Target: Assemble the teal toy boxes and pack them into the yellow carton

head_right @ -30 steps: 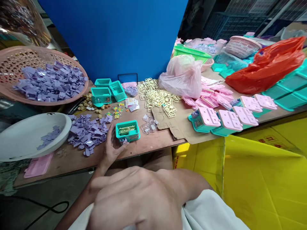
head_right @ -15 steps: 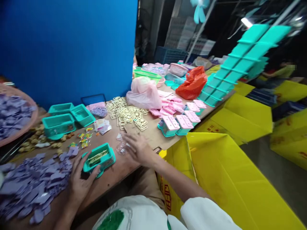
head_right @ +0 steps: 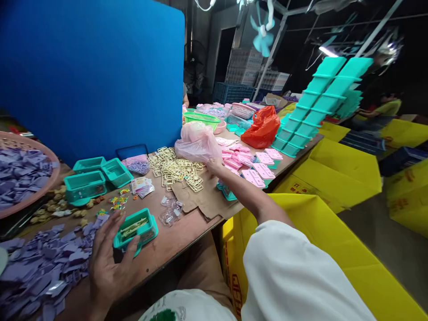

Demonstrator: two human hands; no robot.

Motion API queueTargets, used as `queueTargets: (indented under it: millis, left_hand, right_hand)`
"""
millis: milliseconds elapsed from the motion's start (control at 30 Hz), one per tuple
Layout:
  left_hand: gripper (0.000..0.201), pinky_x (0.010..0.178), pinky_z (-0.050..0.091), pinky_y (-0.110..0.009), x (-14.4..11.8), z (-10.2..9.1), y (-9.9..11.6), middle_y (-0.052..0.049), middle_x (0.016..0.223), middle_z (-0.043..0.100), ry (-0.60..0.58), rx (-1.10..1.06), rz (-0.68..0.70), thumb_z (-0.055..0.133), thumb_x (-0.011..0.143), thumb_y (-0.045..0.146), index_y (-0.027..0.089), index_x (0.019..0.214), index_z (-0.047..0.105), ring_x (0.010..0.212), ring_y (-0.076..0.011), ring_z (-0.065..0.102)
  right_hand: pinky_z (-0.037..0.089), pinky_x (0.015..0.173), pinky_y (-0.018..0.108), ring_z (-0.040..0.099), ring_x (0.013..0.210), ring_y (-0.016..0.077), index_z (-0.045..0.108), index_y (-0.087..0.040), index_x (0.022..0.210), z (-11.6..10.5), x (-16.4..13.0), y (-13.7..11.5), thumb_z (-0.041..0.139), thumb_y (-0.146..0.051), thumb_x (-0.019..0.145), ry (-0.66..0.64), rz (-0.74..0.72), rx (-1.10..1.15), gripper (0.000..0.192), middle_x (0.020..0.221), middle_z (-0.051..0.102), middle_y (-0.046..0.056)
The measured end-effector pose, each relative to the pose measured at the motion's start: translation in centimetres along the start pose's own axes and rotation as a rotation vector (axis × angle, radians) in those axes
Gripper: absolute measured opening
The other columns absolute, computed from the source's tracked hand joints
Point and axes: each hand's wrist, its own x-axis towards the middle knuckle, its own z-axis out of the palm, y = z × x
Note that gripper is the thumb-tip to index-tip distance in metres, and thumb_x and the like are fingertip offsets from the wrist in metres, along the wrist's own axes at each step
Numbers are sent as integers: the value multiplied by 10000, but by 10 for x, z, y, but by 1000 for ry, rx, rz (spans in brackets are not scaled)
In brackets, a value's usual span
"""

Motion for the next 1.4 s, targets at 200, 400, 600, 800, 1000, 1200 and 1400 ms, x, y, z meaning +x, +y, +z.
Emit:
queueTargets:
  millis: [200,400,600,800,1000,1200,1400]
  left_hand:
    - [326,1137,592,-410,0,-4,6,-80,1395,713,-16,-292,-269,723,1003,299,286,1329,728,1332,-262,686]
    - [675,1087,631,-465,51,21,25,-144,1418,729,-145,-838,-636,885,827,525,200,1384,685,1308,-334,715]
    - [569,1001,667,-498,69,11,21,-73,1062,834,-38,-903,-724,875,803,574,165,1184,767,1152,-337,774]
    - [561,1265,466,-474,23,-24,-1,-116,1441,729,30,-604,-603,680,981,641,201,1323,741,1448,-314,615]
    - [693,1329,369,-499,-37,1,-35,-125,1626,583,51,-530,-759,552,1015,711,210,1486,646,1595,-326,443]
    - [695,1352,329,-447,-49,20,-33,-97,1698,499,63,-435,-704,464,1059,699,254,1586,547,1607,-277,426]
    - [650,1355,315,-444,-50,22,-34,-96,1650,558,107,-383,-665,378,1093,671,261,1551,591,1587,-254,454]
  right_hand:
    - [610,876,384,764,987,294,801,-41,1122,-43,-27,10,760,-364,980,5,-10,196,355,1079,795,231]
    - [622,811,386,741,906,256,803,-119,1243,-38,-89,-50,689,-782,893,-123,-576,1044,758,1056,797,145]
    - [414,1205,700,487,1416,429,449,-214,1673,-24,-120,-147,611,-759,962,380,-964,639,911,1504,561,212]
    - [547,1100,561,565,1286,356,256,-244,1752,17,-94,-164,465,-711,1044,317,-1066,581,874,1444,519,204]
    - [538,1088,543,559,1263,334,464,-213,1667,63,-83,-182,483,-713,1027,214,-1186,526,812,1367,562,199]
    - [548,1065,533,565,1253,326,463,-233,1669,63,-86,-190,460,-671,1055,242,-1173,535,755,1360,577,188]
    - [545,1059,522,573,1244,330,487,-249,1658,61,-88,-188,460,-663,1059,246,-1178,498,729,1388,575,190]
